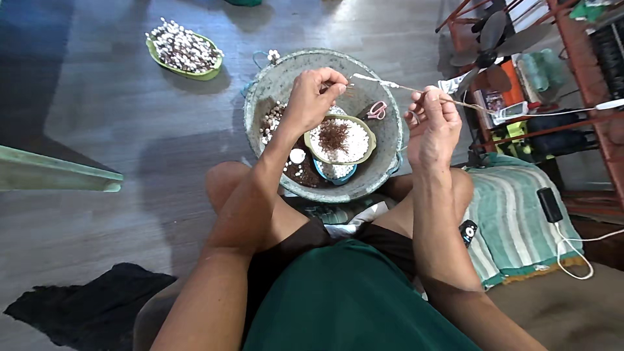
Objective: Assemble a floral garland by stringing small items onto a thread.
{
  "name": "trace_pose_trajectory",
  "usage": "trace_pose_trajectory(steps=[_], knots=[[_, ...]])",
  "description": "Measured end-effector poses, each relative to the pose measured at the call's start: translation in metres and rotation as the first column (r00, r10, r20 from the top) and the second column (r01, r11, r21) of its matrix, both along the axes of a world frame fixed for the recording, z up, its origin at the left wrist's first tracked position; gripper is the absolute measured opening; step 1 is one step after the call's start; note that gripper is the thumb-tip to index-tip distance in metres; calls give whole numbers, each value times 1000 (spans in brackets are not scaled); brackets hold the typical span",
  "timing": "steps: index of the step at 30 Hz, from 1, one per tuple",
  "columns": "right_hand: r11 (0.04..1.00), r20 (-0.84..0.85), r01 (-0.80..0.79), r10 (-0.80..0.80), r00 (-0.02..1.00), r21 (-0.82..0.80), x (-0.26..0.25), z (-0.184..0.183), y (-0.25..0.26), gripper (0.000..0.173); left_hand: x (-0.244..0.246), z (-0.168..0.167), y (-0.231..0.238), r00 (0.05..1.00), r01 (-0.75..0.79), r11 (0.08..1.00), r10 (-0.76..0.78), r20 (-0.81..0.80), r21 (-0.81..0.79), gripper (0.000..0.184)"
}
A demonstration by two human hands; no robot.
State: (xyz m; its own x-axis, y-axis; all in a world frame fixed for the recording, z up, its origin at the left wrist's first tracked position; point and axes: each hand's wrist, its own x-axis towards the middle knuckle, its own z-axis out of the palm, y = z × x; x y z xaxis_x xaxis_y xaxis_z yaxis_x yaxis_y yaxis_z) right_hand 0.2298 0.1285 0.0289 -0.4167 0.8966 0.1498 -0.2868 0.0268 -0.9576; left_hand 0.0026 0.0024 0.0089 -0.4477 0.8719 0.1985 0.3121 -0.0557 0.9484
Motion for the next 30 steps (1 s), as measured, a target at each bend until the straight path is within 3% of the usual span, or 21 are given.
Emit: trace_pose_trajectory(steps=[24,27,30], knots=[[999,91,3,-7,996,44,17,1,-16,19,-2,-1,1,999,-34,999,34,-11,14,16],[966,258,-66,-1,966,250,23,-13,-37,21,-17,2,-7,996,-81,995,78,39,64,18],[828,546,-360,80,834,429,19,-54,-75,24,-32,10,-9,977,-138,982,113,183,129,18]])
